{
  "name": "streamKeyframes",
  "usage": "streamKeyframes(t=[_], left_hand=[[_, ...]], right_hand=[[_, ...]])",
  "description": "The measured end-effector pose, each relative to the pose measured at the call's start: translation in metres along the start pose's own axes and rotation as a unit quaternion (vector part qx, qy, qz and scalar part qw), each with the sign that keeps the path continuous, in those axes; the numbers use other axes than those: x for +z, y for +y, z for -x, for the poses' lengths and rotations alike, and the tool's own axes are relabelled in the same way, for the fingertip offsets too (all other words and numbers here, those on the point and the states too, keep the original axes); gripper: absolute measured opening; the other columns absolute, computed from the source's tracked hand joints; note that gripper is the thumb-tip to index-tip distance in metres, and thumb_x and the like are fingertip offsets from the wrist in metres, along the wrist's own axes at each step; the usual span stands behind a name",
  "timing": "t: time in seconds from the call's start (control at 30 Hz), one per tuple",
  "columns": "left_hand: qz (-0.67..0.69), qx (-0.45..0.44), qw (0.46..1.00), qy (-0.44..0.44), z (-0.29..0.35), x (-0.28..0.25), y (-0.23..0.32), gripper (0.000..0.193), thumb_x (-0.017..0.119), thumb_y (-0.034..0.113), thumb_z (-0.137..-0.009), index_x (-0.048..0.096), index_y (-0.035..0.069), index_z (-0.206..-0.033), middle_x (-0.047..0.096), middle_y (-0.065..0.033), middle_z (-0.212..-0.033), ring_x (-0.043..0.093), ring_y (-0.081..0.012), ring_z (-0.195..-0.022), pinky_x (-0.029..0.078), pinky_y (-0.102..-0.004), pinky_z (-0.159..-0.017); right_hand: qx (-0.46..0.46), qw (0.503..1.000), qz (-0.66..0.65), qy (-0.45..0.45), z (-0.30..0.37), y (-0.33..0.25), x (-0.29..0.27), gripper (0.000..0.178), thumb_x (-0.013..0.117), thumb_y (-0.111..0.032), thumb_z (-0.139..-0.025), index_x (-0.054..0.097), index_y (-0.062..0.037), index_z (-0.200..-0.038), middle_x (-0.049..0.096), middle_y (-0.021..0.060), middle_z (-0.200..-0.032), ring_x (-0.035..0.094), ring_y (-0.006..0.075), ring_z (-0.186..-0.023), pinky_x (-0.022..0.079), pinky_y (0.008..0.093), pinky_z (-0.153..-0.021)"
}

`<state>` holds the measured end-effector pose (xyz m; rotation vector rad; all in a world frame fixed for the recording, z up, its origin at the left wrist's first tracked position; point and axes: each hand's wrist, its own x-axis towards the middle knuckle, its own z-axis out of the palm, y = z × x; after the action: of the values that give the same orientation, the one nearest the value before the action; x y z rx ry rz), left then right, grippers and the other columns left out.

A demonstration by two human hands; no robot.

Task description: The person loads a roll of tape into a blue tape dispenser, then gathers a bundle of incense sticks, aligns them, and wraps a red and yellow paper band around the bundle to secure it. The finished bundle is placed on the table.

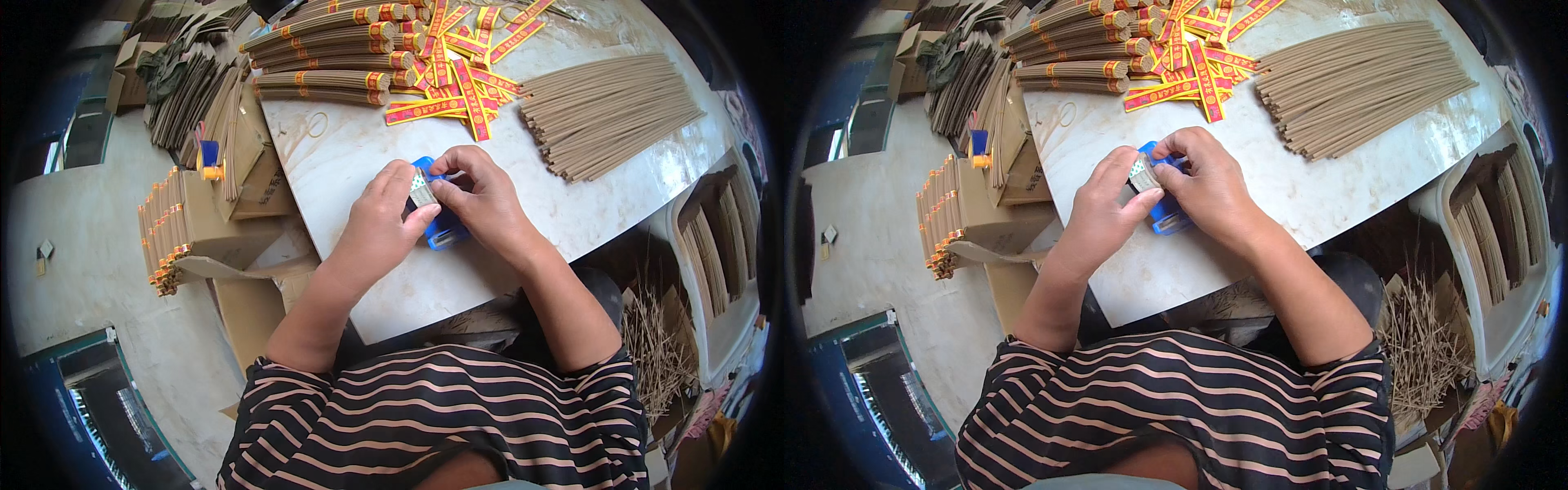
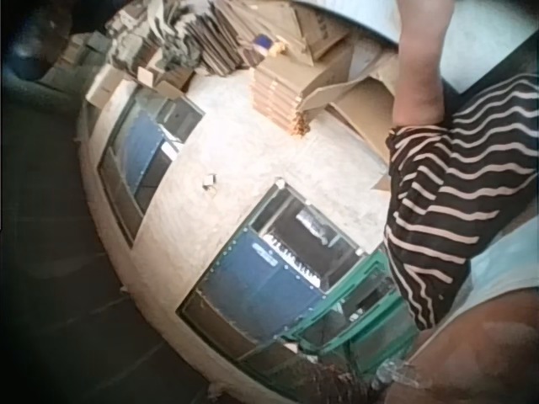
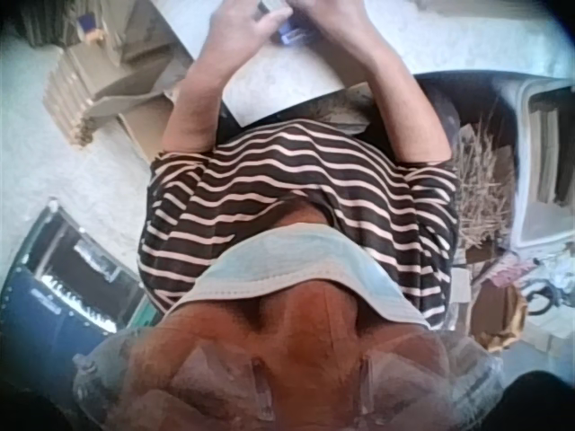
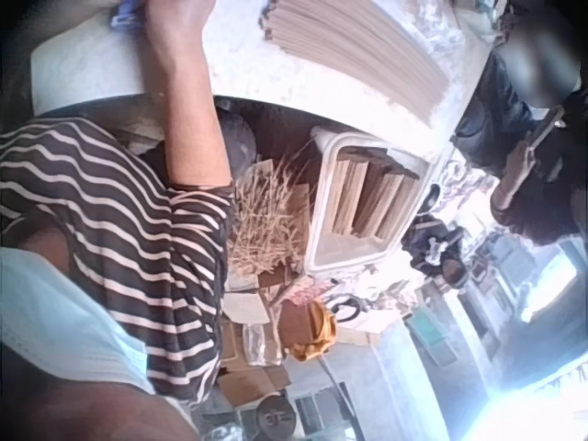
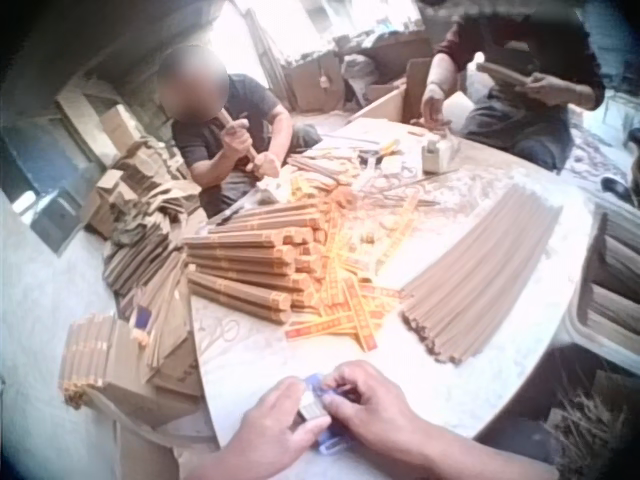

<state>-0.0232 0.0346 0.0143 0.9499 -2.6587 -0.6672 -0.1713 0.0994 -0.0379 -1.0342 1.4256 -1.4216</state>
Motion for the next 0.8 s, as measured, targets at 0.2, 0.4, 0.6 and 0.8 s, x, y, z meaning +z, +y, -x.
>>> streamKeyframes(t=[0.2, 0.4, 0.6, 0.8], left_hand=[[0.022, -0.001, 1.000, 0.012, 0.006, 0.005, -0.009, 0.060, 0.072, 0.017, -0.074, 0.042, -0.003, -0.121, 0.045, -0.0241, -0.124, 0.047, -0.0399, -0.113, 0.041, -0.0415, -0.095], [0.223, -0.090, 0.970, -0.022, 0.018, 0.010, -0.023, 0.072, 0.067, 0.010, -0.077, 0.028, -0.001, -0.136, 0.037, -0.0192, -0.133, 0.036, -0.0281, -0.127, 0.032, -0.0364, -0.104], [0.493, -0.088, 0.864, -0.043, 0.018, 0.016, -0.050, 0.058, 0.056, 0.004, -0.085, 0.030, -0.006, -0.135, 0.042, -0.0133, -0.130, 0.041, -0.0196, -0.121, 0.033, -0.0316, -0.102], [0.491, -0.096, 0.866, -0.009, 0.010, 0.032, -0.048, 0.052, 0.059, 0.010, -0.087, 0.037, -0.006, -0.131, 0.049, -0.0118, -0.122, 0.047, -0.0149, -0.111, 0.039, -0.0285, -0.096]], right_hand=[[0.082, 0.988, -0.109, -0.065, -0.003, -0.006, -0.006, 0.030, 0.068, -0.010, -0.079, 0.054, -0.0040, -0.105, 0.056, 0.0036, -0.099, 0.054, 0.0101, -0.091, 0.045, 0.0250, -0.079], [0.110, 0.983, -0.136, -0.063, 0.001, -0.012, -0.003, 0.036, 0.073, -0.013, -0.077, 0.054, -0.0019, -0.106, 0.057, 0.0062, -0.099, 0.055, 0.0129, -0.091, 0.046, 0.0256, -0.079], [0.120, 0.982, -0.140, -0.050, 0.002, -0.014, -0.002, 0.038, 0.072, -0.012, -0.077, 0.053, -0.0024, -0.109, 0.058, 0.0050, -0.099, 0.056, 0.0129, -0.093, 0.046, 0.0260, -0.081], [0.102, 0.987, -0.111, -0.059, 0.005, -0.018, 0.003, 0.042, 0.071, -0.011, -0.078, 0.050, -0.0024, -0.114, 0.055, 0.0056, -0.107, 0.054, 0.0144, -0.098, 0.043, 0.0270, -0.087]])
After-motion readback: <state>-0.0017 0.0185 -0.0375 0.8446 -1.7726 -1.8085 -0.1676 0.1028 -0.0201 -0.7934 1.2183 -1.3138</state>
